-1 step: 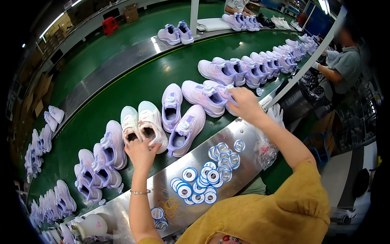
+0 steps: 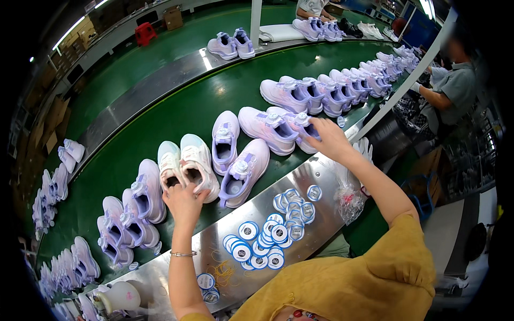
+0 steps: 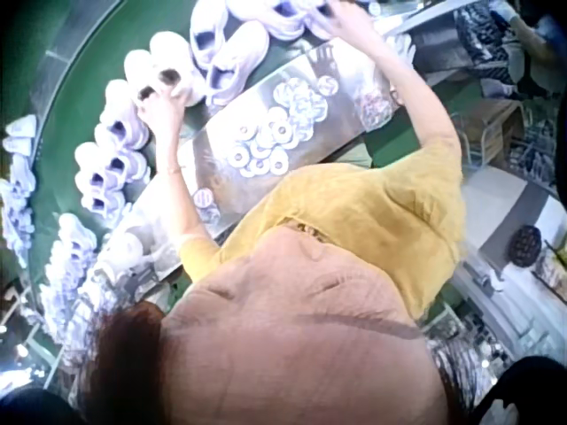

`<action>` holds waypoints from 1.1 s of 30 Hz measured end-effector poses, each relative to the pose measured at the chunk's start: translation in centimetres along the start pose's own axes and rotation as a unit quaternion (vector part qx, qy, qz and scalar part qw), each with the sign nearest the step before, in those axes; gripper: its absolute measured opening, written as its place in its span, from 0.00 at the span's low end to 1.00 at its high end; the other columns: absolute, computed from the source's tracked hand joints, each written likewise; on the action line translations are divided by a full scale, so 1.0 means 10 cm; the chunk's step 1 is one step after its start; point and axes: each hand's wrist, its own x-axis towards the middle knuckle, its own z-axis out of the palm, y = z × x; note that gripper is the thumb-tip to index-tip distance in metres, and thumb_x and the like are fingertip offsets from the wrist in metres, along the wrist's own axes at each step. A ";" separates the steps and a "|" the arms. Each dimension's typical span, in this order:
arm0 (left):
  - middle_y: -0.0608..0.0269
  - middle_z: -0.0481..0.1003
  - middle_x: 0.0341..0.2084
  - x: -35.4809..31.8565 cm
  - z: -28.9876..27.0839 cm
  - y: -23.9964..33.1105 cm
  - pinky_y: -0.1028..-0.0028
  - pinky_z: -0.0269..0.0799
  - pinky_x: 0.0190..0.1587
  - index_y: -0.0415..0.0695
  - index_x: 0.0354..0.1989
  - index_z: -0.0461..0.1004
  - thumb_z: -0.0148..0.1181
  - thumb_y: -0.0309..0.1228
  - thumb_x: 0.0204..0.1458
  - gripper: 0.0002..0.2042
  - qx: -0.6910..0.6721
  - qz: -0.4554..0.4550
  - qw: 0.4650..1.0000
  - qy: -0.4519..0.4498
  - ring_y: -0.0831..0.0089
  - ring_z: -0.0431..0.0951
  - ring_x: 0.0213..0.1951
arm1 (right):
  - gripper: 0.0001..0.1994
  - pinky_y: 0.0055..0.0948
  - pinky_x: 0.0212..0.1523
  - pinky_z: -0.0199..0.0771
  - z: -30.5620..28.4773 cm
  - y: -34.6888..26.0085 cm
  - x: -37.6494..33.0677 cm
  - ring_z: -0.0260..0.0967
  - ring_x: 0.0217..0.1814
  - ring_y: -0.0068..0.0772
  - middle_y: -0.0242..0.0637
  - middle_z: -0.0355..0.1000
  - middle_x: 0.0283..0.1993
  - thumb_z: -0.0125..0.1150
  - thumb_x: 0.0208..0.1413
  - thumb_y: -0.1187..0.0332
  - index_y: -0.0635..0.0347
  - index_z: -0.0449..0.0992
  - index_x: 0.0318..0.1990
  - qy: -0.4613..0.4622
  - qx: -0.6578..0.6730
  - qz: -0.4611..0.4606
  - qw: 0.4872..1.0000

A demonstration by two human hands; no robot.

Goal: The person attaches circular blue and white tags to pairs of light purple sneakers on a green conveyor belt. They pick up each tag, place it on the shoe tongue, and move the pair forward along the belt. The process repeats for multiple pairs in sequence.

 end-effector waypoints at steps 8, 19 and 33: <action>0.56 0.73 0.28 0.21 0.02 -0.14 0.51 0.59 0.49 0.44 0.28 0.78 0.64 0.48 0.43 0.18 0.057 -0.063 0.996 0.018 0.58 0.71 0.38 | 0.24 0.43 0.43 0.61 0.78 -0.19 0.33 0.69 0.41 0.47 0.46 0.71 0.35 0.63 0.44 0.48 0.42 0.73 0.49 -0.051 -0.072 -0.062 0.994; 0.55 0.74 0.21 0.63 0.19 0.24 0.55 0.59 0.42 0.47 0.20 0.76 0.64 0.48 0.38 0.16 0.095 0.054 0.994 -0.010 0.58 0.73 0.34 | 0.18 0.38 0.31 0.74 1.11 -0.05 1.04 0.74 0.36 0.45 0.46 0.73 0.32 0.59 0.47 0.46 0.50 0.82 0.31 -0.051 -0.064 -0.016 0.997; 0.51 0.74 0.24 0.66 0.36 0.75 0.52 0.59 0.49 0.45 0.24 0.79 0.63 0.47 0.40 0.16 0.104 -0.007 0.995 -0.010 0.57 0.72 0.35 | 0.17 0.42 0.35 0.70 1.01 0.70 0.96 0.73 0.38 0.44 0.45 0.73 0.35 0.57 0.48 0.45 0.46 0.81 0.32 0.030 -0.092 -0.006 0.995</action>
